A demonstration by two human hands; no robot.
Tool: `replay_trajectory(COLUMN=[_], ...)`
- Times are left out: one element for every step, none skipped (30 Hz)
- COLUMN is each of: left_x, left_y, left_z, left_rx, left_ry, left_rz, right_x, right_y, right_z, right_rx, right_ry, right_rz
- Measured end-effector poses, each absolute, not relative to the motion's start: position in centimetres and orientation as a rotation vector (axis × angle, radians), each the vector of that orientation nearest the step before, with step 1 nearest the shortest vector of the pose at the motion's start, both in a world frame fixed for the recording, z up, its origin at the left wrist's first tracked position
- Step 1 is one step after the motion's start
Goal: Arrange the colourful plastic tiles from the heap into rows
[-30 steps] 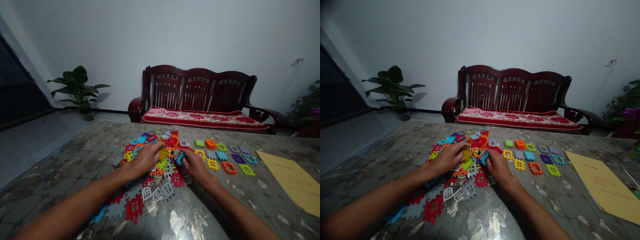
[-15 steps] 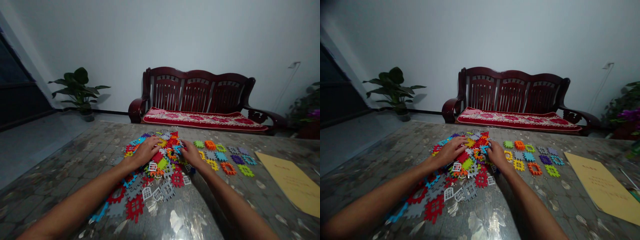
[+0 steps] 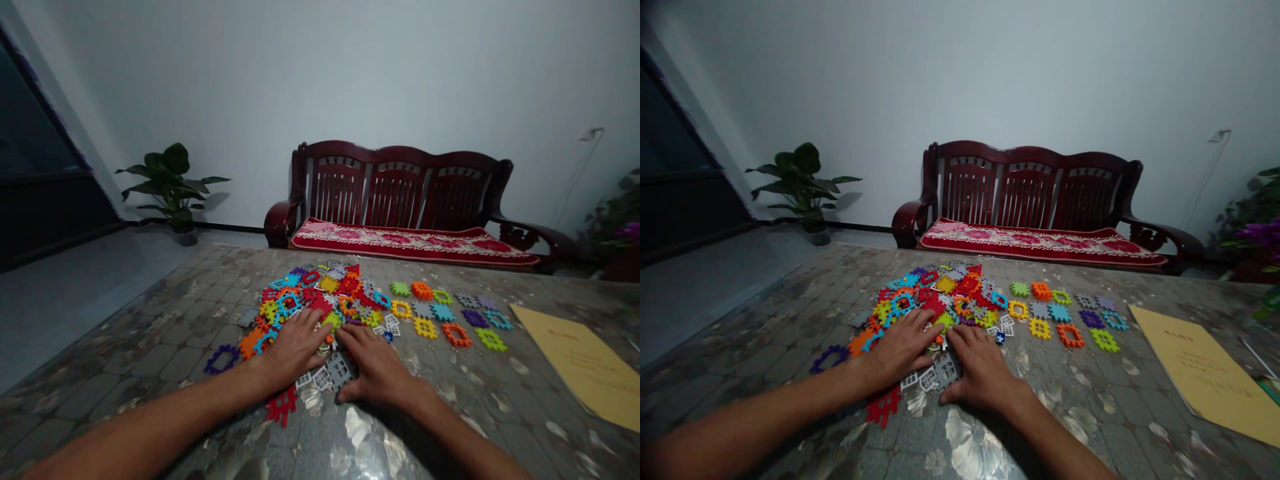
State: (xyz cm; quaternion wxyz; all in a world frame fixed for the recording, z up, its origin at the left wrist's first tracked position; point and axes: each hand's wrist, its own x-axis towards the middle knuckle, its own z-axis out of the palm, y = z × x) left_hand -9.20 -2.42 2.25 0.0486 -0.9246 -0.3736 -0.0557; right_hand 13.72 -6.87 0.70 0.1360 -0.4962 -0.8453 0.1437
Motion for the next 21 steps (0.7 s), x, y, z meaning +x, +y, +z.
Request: replay_trajectory(left_x=[-9.0, -8.7, -8.5, -8.3, -8.2, -8.1, -8.1, -8.1, -8.2, -8.3, -8.4, -8.5, -8.6, -8.7, -8.8, -8.8, -8.8, -8.8, -8.8, -8.8, -8.8], left_y=[-2.4, -2.4, -2.4, -2.3, -2.3, -2.3, -2.3, -2.2, -2.2, -2.2, -2.1, -2.1, -2.0, -1.9, -1.9, -1.8, -1.8, -1.7, -1.6, -1.6, -1.5], left_z=[2.1, 2.0, 1.8, 1.7, 1.6, 1.4, 1.2, 1.1, 0.9, 0.8, 0.7, 0.6, 0.5, 0.4, 0.3, 0.3, 0.2, 0.2, 0.3, 0.4, 0.5], left_rx=[-2.8, -2.783, -2.77, -2.76, -2.752, -2.743, -2.733, -2.725, -2.72, -2.721, -2.728, -2.741, -2.758, -2.776, -2.795, -2.813, -2.828, -2.843, -2.855, -2.865, -2.872], left_ry=[-1.134, -1.129, -1.12, -1.104, -1.085, -1.064, -1.037, -1.002, -0.966, -0.932, -0.907, -0.892, -0.886, -0.889, -0.895, -0.902, -0.909, -0.915, -0.919, -0.922, -0.921], left_rz=[-0.165, -0.161, -0.153, -0.14, -0.124, -0.113, -0.108, -0.113, -0.13, -0.158, -0.194, -0.229, -0.255, -0.272, -0.278, -0.281, -0.284, -0.293, -0.307, -0.326, -0.349], right_x=[13.5, 13.2, 13.1, 13.0, 12.9, 12.8, 12.8, 12.8, 12.9, 12.9, 13.0, 13.1, 13.2, 13.3, 13.4, 13.6, 13.7, 13.9, 14.2, 14.4, 14.7], right_y=[-7.0, -7.1, -7.2, -7.2, -7.2, -7.3, -7.4, -7.5, -7.5, -7.6, -7.6, -7.6, -7.6, -7.5, -7.4, -7.2, -7.1, -6.9, -6.7, -6.6, -6.4], right_z=[0.9, 1.1, 1.3, 1.4, 1.5, 1.5, 1.4, 1.2, 0.9, 0.5, 0.1, -0.3, -0.7, -1.1, -1.4, -1.6, -1.7, -1.7, -1.7, -1.5, -1.4], right_rx=[-1.46, -1.477, -1.486, -1.485, -1.473, -1.455, -1.432, -1.408, -1.383, -1.358, -1.332, -1.303, -1.274, -1.252, -1.241, -1.242, -1.255, -1.279, -1.31, -1.343, -1.376], right_ry=[-2.468, -2.478, -2.483, -2.487, -2.495, -2.506, -2.523, -2.542, -2.558, -2.566, -2.568, -2.564, -2.556, -2.546, -2.536, -2.525, -2.51, -2.49, -2.459, -2.412, -2.347], right_rz=[0.408, 0.397, 0.382, 0.363, 0.34, 0.312, 0.278, 0.234, 0.184, 0.131, 0.078, 0.028, -0.015, -0.051, -0.078, -0.095, -0.102, -0.093, -0.064, -0.017, 0.048])
